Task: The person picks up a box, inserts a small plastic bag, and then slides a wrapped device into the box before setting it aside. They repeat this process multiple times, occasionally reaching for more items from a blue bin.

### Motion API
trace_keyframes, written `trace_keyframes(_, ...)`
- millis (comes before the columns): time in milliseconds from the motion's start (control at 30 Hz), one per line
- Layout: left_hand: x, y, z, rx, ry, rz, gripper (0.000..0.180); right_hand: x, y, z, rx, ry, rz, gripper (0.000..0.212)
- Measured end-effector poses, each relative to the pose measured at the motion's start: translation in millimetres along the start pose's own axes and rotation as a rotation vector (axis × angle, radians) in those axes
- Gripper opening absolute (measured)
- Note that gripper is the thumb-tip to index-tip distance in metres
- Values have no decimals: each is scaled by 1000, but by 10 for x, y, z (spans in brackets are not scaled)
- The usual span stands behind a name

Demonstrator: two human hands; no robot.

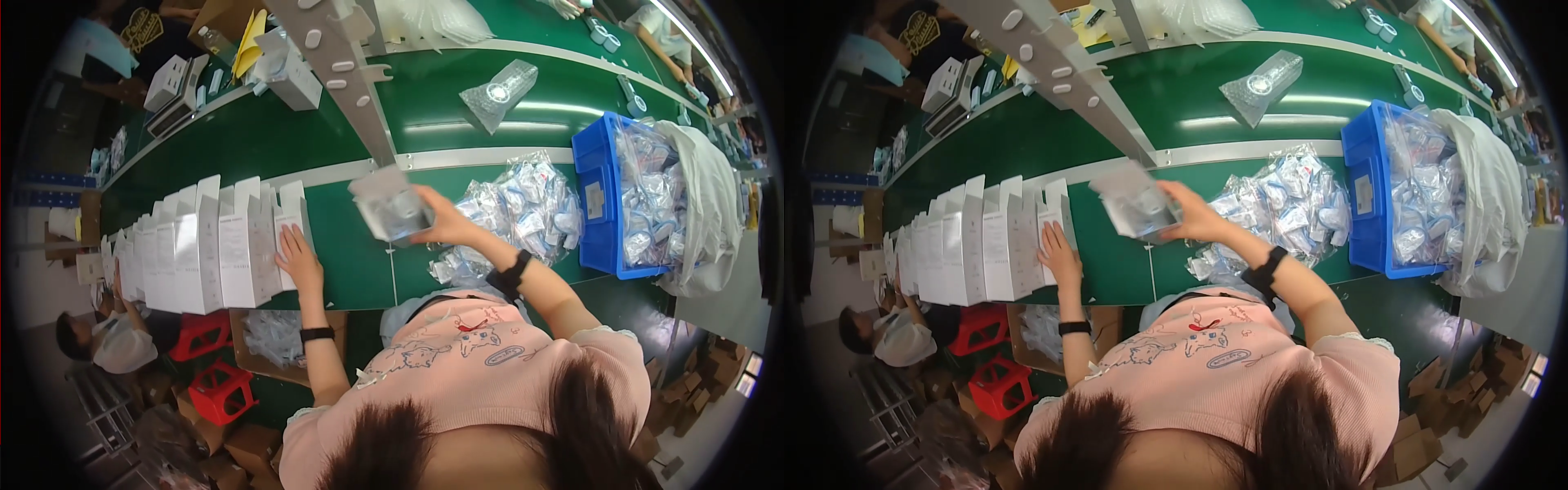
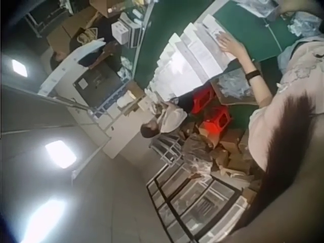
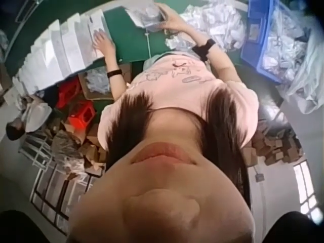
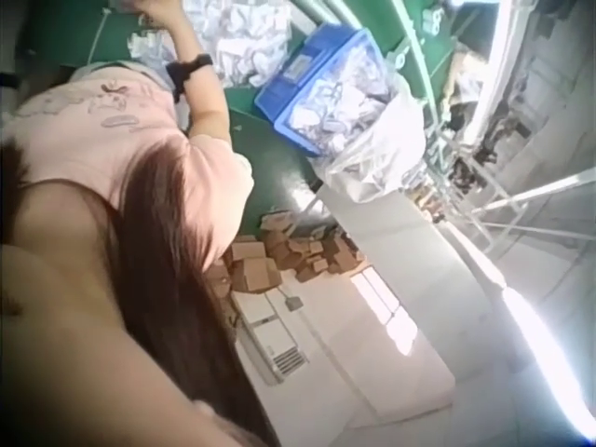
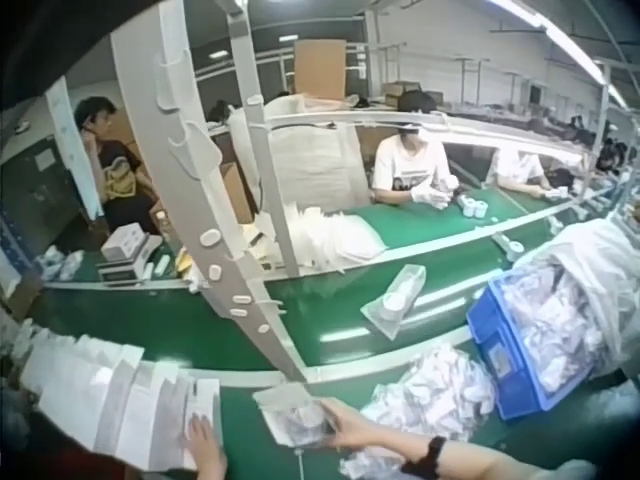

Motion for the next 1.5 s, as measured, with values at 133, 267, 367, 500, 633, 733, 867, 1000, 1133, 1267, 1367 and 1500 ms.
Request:
trace_keyframes(133,428,308,-231,-49,91,-108,86,-210,-157,-782,343,-398,233,81)
trace_keyframes(267,1097,535,-604,-302,282,33,86,166,-976,-1581,636,-280,12,78)
trace_keyframes(367,802,171,-480,-170,464,-113,87,390,-1716,-1790,681,10,-147,87)
trace_keyframes(500,584,-132,-138,-261,717,-243,81,1019,-2278,-1884,626,196,-90,93)
trace_keyframes(633,531,-59,345,-459,1143,-338,73,1076,-2281,-1699,428,398,-140,90)
trace_keyframes(733,665,-73,276,-553,1392,-385,70,965,-1820,-2128,369,756,66,92)
trace_keyframes(867,740,-56,-119,-595,1497,-392,68,870,-1519,-2690,543,935,721,80)
trace_keyframes(1000,823,-89,-295,-567,1413,-216,71,1492,-1483,-2827,567,721,934,71)
trace_keyframes(1133,861,-85,-406,-517,1240,-37,77,1835,-1591,-2582,511,946,944,63)
trace_keyframes(1267,1065,-166,-689,-454,1046,196,78,1775,-1367,-2585,803,554,557,55)
trace_keyframes(1367,1227,-151,-888,-446,982,254,75,1081,-1138,-2428,875,-421,199,42)
trace_keyframes(1500,1520,-133,-1036,-298,1046,201,66,-36,-624,-2157,844,-904,-5,33)
Point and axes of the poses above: each hand's wrist, its own y-axis away from the middle knuckle, its own z-axis out of the palm, x = y × z, the point moved 4 cm from there along -y, towards the middle knuckle, and after that the axes turned 3 degrees about -z, right-handed, at the moved point
